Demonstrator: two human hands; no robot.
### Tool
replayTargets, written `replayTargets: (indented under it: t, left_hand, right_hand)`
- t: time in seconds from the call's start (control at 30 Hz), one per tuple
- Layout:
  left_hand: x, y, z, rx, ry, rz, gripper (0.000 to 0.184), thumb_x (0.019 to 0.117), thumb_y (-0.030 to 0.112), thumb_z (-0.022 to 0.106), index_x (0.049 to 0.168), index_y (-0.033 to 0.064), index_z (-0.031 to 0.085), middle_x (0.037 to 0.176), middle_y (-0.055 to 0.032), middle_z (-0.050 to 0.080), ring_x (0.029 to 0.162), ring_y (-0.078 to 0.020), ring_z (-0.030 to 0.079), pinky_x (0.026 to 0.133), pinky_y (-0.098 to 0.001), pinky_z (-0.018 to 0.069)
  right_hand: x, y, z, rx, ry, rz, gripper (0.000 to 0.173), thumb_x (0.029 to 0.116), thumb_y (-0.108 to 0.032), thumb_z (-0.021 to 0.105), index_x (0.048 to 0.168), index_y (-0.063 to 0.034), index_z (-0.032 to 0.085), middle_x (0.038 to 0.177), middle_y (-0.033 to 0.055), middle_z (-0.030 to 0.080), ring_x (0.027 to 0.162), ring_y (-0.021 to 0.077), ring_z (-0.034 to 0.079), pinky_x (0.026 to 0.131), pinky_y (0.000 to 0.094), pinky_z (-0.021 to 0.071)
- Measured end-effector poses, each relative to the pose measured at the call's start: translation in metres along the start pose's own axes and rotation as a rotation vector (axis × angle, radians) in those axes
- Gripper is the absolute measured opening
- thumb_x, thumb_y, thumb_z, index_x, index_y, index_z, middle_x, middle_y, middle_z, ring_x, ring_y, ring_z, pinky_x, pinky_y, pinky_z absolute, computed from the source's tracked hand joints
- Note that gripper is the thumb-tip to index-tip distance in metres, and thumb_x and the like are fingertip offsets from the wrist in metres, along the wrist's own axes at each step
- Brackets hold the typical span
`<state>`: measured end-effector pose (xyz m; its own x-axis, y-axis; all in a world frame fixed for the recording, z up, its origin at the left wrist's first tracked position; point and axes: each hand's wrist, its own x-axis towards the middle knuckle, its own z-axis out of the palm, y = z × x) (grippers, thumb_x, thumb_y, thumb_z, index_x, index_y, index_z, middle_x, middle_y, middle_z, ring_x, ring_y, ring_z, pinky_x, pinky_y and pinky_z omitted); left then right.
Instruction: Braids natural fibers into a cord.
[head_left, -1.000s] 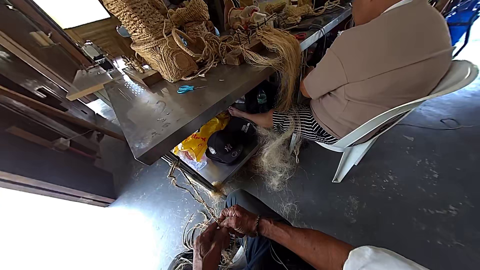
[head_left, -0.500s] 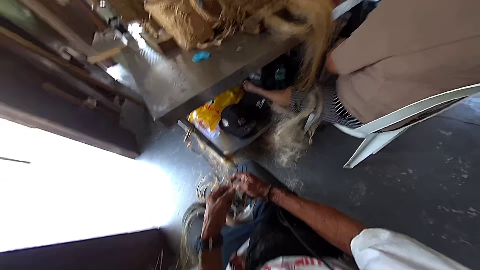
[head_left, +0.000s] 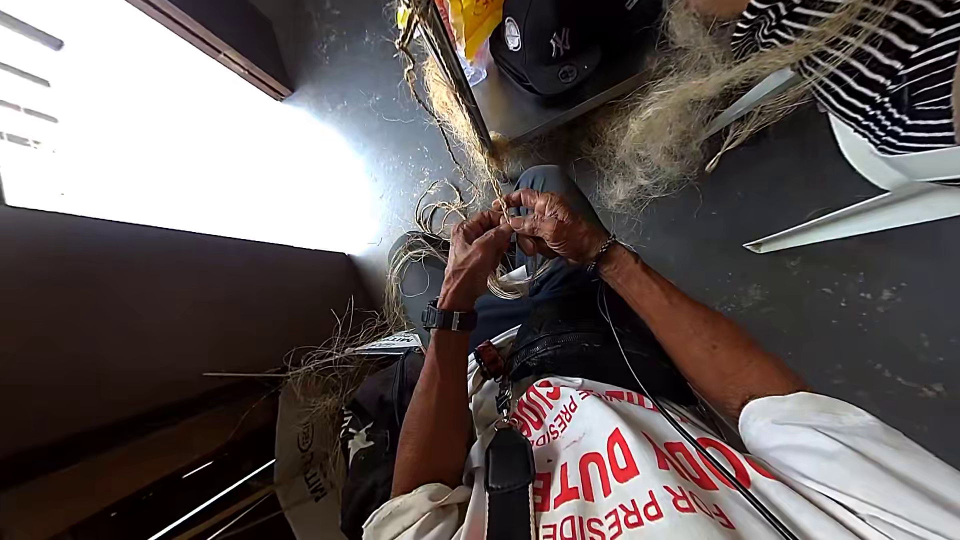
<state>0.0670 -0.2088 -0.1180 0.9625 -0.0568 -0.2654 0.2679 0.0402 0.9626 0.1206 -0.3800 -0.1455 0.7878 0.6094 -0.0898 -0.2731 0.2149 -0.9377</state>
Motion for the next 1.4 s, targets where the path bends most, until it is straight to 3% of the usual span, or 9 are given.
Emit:
replayTargets:
  t: [0.17, 0.4, 0.63, 0.87, 0.93, 1.03, 1.1, 1.17, 1.4]
  left_hand:
    - [-0.008, -0.006, 0.006, 0.039, 0.053, 0.064, 0.014, 0.0977, 0.013, 0.057, 0.085, 0.0166, 0.06, 0.057, 0.0038, 0.048, 0.041, -0.0029, 0.035, 0.038, -0.0163, 0.0281]
    - [-0.007, -0.014, 0.022, 0.067, 0.155, 0.044, 0.015, 0.1013, 0.017, 0.055, 0.087, 0.0145, 0.06, 0.06, 0.0004, 0.054, 0.038, -0.0051, 0.035, 0.036, -0.0187, 0.0289]
    - [-0.016, -0.016, 0.02, -0.243, 0.077, -0.037, 0.015, 0.107, 0.02, 0.049, 0.094, 0.0159, 0.056, 0.059, 0.002, 0.047, 0.037, -0.0024, 0.029, 0.035, -0.0151, 0.0239]
    - [-0.009, -0.016, 0.019, -0.235, 0.096, 0.043, 0.014, 0.1029, 0.012, 0.053, 0.09, 0.0149, 0.057, 0.06, 0.0037, 0.048, 0.045, -0.0032, 0.042, 0.041, -0.0161, 0.0365]
    - [-0.013, -0.012, 0.021, -0.162, 0.12, 0.056, 0.016, 0.1024, 0.013, 0.056, 0.086, 0.0147, 0.057, 0.058, 0.0031, 0.047, 0.043, -0.0033, 0.04, 0.04, -0.0157, 0.0351]
    - [-0.012, -0.01, 0.019, -0.117, 0.12, 0.069, 0.015, 0.1009, 0.01, 0.058, 0.087, 0.015, 0.059, 0.062, 0.0039, 0.051, 0.046, -0.0032, 0.043, 0.043, -0.0166, 0.0384]
    - [-0.012, -0.009, 0.016, -0.083, 0.113, 0.082, 0.016, 0.1003, 0.01, 0.057, 0.085, 0.0143, 0.057, 0.058, 0.0037, 0.047, 0.044, -0.004, 0.04, 0.042, -0.0169, 0.0346]
    - [-0.003, -0.013, 0.011, -0.112, 0.115, 0.086, 0.015, 0.0987, 0.006, 0.058, 0.084, 0.0112, 0.057, 0.058, 0.0036, 0.05, 0.046, -0.0042, 0.044, 0.044, -0.018, 0.0379]
    - [0.0, -0.011, 0.007, 0.202, 0.185, 0.113, 0.013, 0.0975, 0.008, 0.063, 0.085, 0.007, 0.06, 0.066, 0.0018, 0.06, 0.055, -0.0052, 0.053, 0.052, -0.0217, 0.0444]
  right_hand:
    - [-0.009, -0.012, -0.016, -0.623, 0.151, -0.152, 0.014, 0.0958, -0.008, 0.065, 0.106, -0.0022, 0.074, 0.086, 0.0071, 0.072, 0.072, 0.0115, 0.067, 0.073, 0.0326, 0.0587]
    - [-0.026, -0.027, -0.002, -0.776, 0.053, -0.19, 0.012, 0.0904, -0.005, 0.062, 0.081, -0.0038, 0.069, 0.069, 0.0042, 0.061, 0.062, 0.0138, 0.056, 0.059, 0.0361, 0.0471]
    - [-0.039, -0.001, -0.007, -0.749, -0.179, -0.262, 0.014, 0.0899, -0.005, 0.062, 0.081, -0.0072, 0.073, 0.074, 0.0026, 0.067, 0.068, 0.0119, 0.063, 0.063, 0.0358, 0.0516]
    - [-0.016, -0.021, -0.024, -0.458, 0.107, -0.175, 0.024, 0.098, -0.008, 0.062, 0.12, 0.0012, 0.068, 0.112, 0.0118, 0.072, 0.1, 0.0137, 0.071, 0.093, 0.0307, 0.0594]
    - [-0.006, -0.02, -0.017, -0.265, 0.057, -0.01, 0.024, 0.1004, -0.006, 0.059, 0.122, 0.0023, 0.065, 0.108, 0.0129, 0.072, 0.094, 0.0163, 0.072, 0.089, 0.0337, 0.0608]
    - [0.002, -0.015, -0.01, -0.075, -0.018, 0.194, 0.014, 0.1047, -0.007, 0.053, 0.11, 0.0011, 0.063, 0.084, 0.0083, 0.068, 0.062, 0.0135, 0.066, 0.057, 0.0297, 0.0595]
    - [0.003, -0.008, -0.01, 0.021, -0.031, 0.209, 0.011, 0.1029, -0.006, 0.054, 0.102, -0.001, 0.064, 0.064, 0.0006, 0.057, 0.043, 0.0053, 0.044, 0.038, 0.0201, 0.0384]
    - [0.004, -0.002, -0.012, 0.088, -0.032, 0.173, 0.009, 0.0994, -0.004, 0.056, 0.098, -0.0027, 0.065, 0.057, -0.0036, 0.048, 0.039, 0.0021, 0.033, 0.035, 0.018, 0.0278]
    - [0.003, 0.002, -0.005, -0.023, 0.08, 0.033, 0.007, 0.0947, -0.001, 0.061, 0.089, -0.0038, 0.065, 0.054, -0.0044, 0.046, 0.039, 0.0031, 0.034, 0.036, 0.0201, 0.0291]
